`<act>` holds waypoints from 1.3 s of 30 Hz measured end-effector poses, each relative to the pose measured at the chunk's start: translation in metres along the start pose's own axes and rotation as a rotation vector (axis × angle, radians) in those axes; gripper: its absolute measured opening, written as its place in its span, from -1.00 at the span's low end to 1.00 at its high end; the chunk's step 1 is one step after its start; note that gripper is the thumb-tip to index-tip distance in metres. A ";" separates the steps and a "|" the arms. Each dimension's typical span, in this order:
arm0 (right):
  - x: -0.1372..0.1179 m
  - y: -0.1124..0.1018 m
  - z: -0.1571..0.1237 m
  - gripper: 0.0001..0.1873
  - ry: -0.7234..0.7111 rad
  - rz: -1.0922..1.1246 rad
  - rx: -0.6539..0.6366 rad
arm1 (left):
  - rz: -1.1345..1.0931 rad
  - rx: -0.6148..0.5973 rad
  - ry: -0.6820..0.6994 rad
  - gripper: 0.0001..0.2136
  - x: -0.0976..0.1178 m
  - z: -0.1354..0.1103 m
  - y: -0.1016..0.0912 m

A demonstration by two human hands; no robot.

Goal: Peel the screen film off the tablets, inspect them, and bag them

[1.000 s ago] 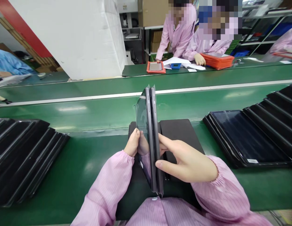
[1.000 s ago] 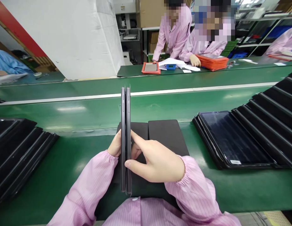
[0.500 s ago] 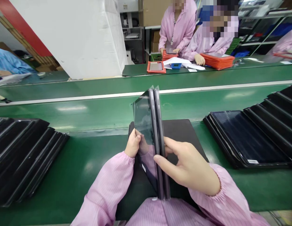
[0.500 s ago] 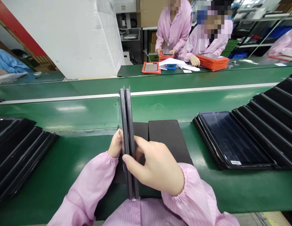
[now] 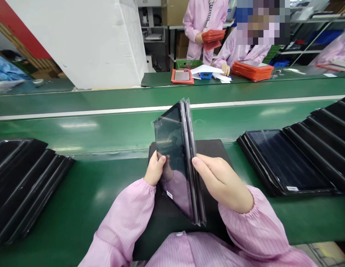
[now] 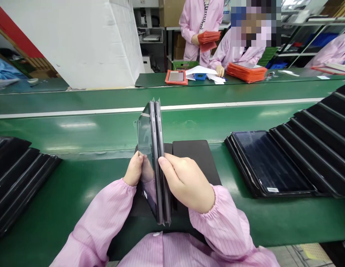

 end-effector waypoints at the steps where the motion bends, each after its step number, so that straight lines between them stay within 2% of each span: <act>1: 0.001 0.000 0.000 -0.58 0.002 0.007 -0.007 | 0.003 0.005 0.001 -0.46 0.000 0.000 -0.001; 12: 0.003 0.005 -0.003 -0.59 -0.001 0.028 -0.079 | 0.093 0.001 0.044 -0.41 0.004 0.000 0.000; 19: -0.007 0.000 -0.008 -0.63 -0.073 0.002 -0.131 | 0.170 -0.050 0.146 -0.42 0.012 0.000 0.000; 27: -0.013 -0.002 -0.013 -0.91 -0.097 -0.047 -0.162 | 0.168 -0.069 0.161 -0.39 0.015 0.000 0.004; 39: -0.014 -0.004 -0.015 -0.87 -0.116 -0.078 -0.173 | 0.228 -0.036 0.152 -0.36 0.013 0.000 -0.001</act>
Point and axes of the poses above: each hand's wrist, its own z-axis towards the middle knuckle, its own y-axis out of the palm, x = y × z, the point moved 8 cm from there along z, towards the middle knuckle, and after that the axes turned 15 degrees about -z, right-handed, at the moved point
